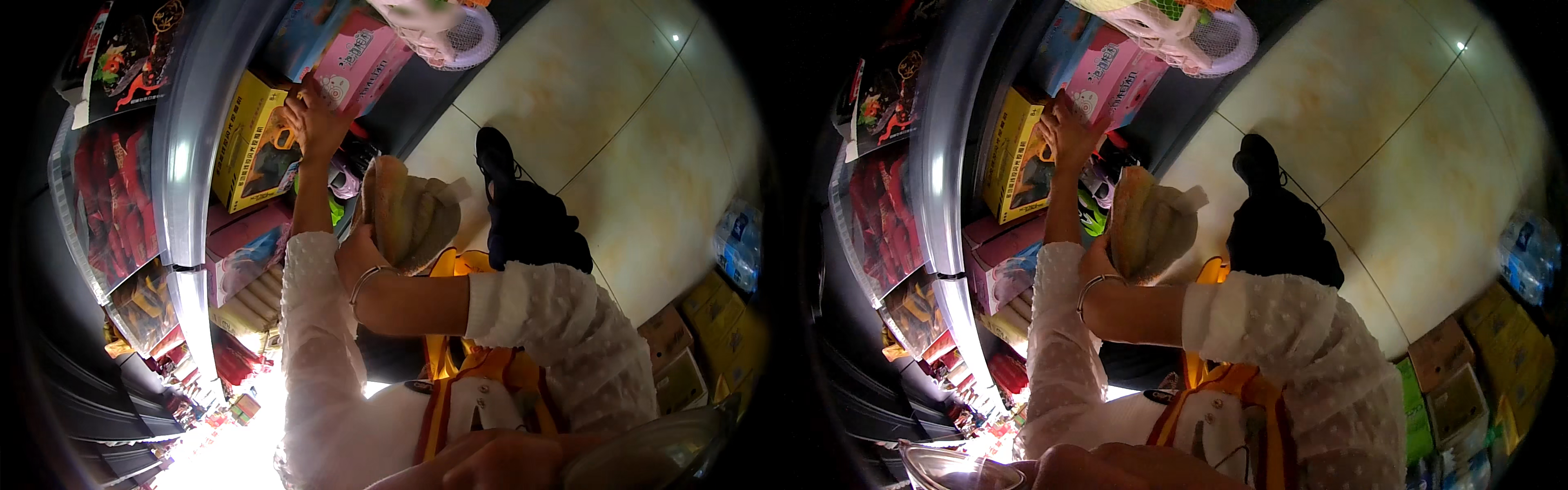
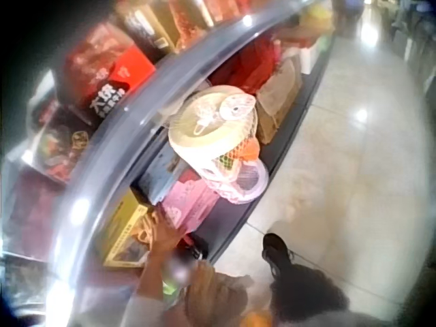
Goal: The person sits on the floor and wipes a store shelf with a cloth. They pick up and wipe several items, including a doll box and a toy set, before placing them back on the shelf.
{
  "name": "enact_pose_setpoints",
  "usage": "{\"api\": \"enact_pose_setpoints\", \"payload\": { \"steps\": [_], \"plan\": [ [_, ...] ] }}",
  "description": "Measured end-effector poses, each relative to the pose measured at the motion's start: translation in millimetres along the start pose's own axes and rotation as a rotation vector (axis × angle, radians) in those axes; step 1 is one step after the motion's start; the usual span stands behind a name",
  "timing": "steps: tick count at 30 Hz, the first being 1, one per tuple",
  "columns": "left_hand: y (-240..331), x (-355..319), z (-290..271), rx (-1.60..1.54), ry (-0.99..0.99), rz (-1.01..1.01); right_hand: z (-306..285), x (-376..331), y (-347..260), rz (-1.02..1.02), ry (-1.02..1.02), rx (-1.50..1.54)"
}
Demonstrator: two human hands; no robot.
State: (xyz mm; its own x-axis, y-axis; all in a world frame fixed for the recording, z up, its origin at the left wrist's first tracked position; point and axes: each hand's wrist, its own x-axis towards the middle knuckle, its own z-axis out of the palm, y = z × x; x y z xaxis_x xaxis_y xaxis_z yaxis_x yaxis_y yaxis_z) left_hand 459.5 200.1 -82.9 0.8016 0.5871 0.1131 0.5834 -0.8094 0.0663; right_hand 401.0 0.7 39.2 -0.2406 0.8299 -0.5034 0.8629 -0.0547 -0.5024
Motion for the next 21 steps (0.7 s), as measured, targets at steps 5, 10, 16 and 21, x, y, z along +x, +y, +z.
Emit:
{"api": "enact_pose_setpoints", "payload": {
  "steps": [5,10,16,21],
  "plan": [
    [-17,-15,-5,-0.273,0.094,-0.095,3,-6,-8,-0.046,-0.029,-0.038],
    [-30,-48,-42,-0.273,0.227,0.004,4,-16,-14,-0.104,-0.085,-0.091],
    [-23,-127,-115,-0.364,0.467,0.077,27,-10,-21,-0.083,0.024,-0.153],
    [-23,-206,-146,-0.774,0.436,-0.058,-20,-57,1,-0.144,-0.153,0.059]
  ]
}}
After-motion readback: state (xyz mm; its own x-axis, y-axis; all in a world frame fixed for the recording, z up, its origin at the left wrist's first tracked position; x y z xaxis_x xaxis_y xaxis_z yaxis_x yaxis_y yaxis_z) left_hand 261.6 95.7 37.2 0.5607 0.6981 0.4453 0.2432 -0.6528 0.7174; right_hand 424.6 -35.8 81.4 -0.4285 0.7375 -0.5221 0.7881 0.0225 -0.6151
